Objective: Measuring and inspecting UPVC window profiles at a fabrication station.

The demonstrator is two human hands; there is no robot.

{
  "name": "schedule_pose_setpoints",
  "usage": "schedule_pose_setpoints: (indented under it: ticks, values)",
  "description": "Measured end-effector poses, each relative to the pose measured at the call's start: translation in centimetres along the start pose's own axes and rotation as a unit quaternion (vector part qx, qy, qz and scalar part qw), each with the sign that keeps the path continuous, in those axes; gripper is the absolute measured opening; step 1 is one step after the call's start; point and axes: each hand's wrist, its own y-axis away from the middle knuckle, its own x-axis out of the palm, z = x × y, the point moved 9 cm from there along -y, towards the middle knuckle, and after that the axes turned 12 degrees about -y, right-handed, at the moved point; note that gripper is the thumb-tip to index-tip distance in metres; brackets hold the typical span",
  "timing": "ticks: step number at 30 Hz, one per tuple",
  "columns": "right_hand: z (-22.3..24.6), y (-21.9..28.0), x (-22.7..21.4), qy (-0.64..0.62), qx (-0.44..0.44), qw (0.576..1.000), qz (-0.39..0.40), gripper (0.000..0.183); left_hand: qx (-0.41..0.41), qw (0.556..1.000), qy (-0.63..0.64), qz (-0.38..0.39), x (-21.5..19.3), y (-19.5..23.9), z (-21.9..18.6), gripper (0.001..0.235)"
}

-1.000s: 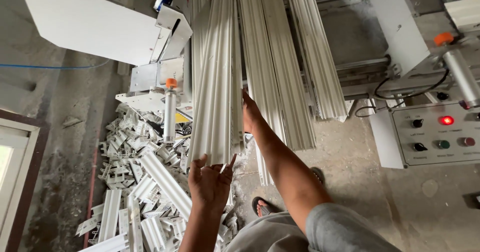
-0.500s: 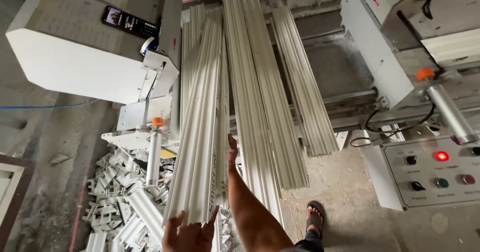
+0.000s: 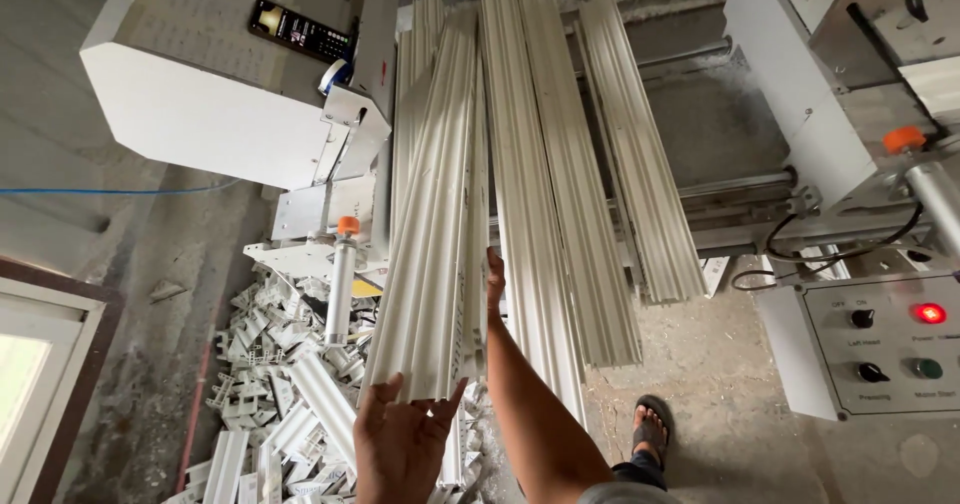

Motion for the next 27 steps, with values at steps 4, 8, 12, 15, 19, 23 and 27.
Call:
schedule_pose_setpoints:
  ticks: [4, 8, 12, 15, 19, 23, 27]
  values:
    - [0.9, 1.9, 2.2, -0.067, 0.024, 0.997, -0.033, 0.028, -0.006, 1.0, -0.004, 0.004, 0.3, 0.4, 0.3, 0.06]
    - [0.8, -0.3, -3.2, 0.052, -0.151, 0.969, 0.188, 0.032, -0.008, 0.998, -0.058, 0.013, -2.3, -0.6, 2.8, 0.065]
    - [1.2, 0.8, -5.3, -0.038, -0.041, 0.97, 0.236, 0.033, -0.02, 0.994, -0.022, 0.102, -8.3, -2.6, 9.0, 0.075]
    - [2.5, 3.5, -3.7, -0.035, -0.043, 0.972, 0.227, 0.044, 0.024, 0.931, 0.136, 0.339, -10.3, -3.3, 10.4, 0.094]
    - [3.1, 8.0, -0.5, 0.007, 0.024, 0.992, 0.126, 0.043, -0.088, 0.926, 0.088, 0.356, -10.7, -4.3, 8.9, 0.097]
    - [3.2, 8.6, 1.3, 0.096, 0.036, 0.992, 0.068, 0.037, -0.215, 0.876, -0.42, 0.098, -8.6, -5.0, 7.1, 0.09]
    - [2.7, 6.9, -0.9, 0.141, 0.046, 0.988, 0.035, 0.034, -0.221, 0.828, -0.507, 0.091, -8.8, -5.3, 8.2, 0.088]
